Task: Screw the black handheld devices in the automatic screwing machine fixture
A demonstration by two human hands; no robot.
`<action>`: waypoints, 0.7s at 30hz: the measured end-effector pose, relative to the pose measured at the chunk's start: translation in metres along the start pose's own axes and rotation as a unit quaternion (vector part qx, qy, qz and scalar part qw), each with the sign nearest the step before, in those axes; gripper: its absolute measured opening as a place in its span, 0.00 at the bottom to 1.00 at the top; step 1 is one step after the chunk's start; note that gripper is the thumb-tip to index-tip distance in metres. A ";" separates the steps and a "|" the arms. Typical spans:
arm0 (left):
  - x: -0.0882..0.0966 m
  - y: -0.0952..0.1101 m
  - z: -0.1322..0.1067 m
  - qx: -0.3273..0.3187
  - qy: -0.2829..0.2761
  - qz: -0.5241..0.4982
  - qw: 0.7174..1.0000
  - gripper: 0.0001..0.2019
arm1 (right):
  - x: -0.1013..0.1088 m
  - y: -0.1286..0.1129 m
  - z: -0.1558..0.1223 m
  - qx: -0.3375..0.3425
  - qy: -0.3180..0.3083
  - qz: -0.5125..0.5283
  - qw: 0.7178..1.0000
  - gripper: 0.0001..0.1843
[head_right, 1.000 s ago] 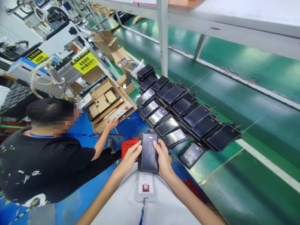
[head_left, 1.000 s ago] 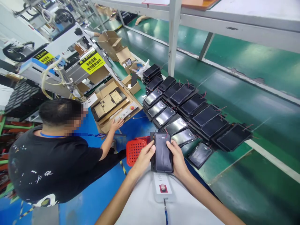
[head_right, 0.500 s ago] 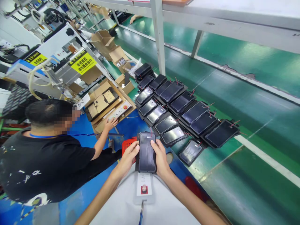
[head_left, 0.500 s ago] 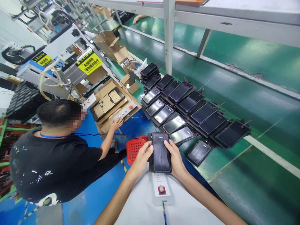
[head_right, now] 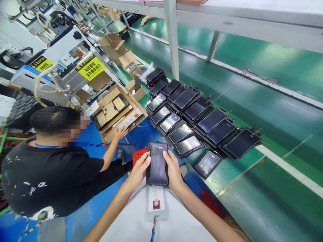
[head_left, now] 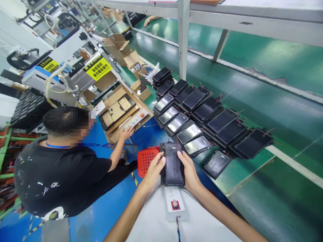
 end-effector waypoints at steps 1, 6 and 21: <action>0.001 0.000 0.000 -0.001 0.003 0.001 1.000 0.22 | -0.001 0.001 0.000 -0.002 -0.002 0.000 1.000 0.24; 0.000 0.001 0.001 0.001 -0.005 0.007 1.000 0.22 | -0.002 -0.001 0.003 0.008 -0.010 -0.020 1.000 0.25; -0.017 0.036 -0.033 -0.026 -0.091 0.016 0.995 0.27 | -0.022 -0.078 -0.042 0.209 -0.011 -0.103 0.972 0.29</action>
Point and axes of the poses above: each hand's wrist, its own z-axis towards the middle knuckle, its own x-axis out of the back of the hand, y = z × x, the point moved 7 cm from there along z, towards the middle knuckle, and after that the axes turned 5 degrees about y, right-handed, at the moved point
